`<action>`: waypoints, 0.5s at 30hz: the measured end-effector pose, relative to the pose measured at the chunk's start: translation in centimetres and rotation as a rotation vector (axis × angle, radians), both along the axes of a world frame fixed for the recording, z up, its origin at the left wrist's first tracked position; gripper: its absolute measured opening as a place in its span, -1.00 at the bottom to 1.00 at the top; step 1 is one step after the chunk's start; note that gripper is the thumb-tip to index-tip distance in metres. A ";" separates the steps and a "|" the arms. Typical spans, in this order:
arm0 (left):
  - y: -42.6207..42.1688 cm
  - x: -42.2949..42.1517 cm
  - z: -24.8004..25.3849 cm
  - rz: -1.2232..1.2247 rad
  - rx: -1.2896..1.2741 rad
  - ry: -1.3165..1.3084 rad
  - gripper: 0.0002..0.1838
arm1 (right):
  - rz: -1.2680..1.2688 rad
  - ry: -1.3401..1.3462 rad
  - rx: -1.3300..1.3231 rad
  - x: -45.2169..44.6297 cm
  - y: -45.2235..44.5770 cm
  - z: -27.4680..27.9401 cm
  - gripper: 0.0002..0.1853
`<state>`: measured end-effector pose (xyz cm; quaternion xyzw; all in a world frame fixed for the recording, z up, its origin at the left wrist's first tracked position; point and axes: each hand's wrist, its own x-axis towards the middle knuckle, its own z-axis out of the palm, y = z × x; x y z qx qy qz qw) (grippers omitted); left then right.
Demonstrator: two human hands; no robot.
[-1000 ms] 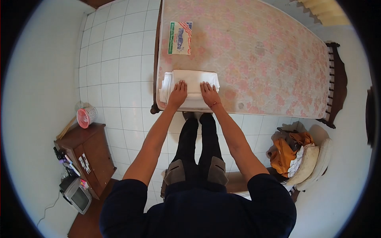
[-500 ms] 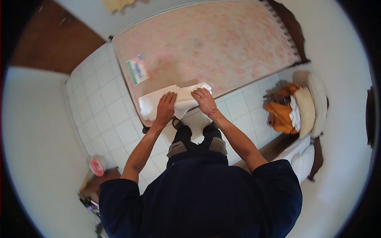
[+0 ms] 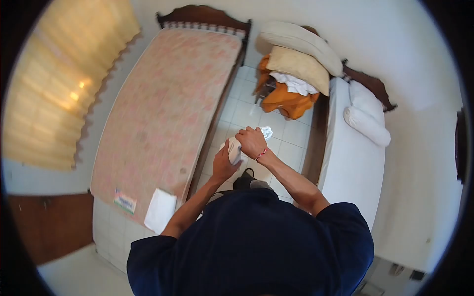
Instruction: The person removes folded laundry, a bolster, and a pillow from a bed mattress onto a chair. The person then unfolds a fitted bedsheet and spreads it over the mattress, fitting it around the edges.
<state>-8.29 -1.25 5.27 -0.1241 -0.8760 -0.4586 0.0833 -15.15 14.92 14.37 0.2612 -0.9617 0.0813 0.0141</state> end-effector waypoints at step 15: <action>18.8 -28.5 4.4 -0.489 -0.428 0.360 -0.44 | -0.361 -0.171 -0.282 -12.7 26.8 -2.0 -0.51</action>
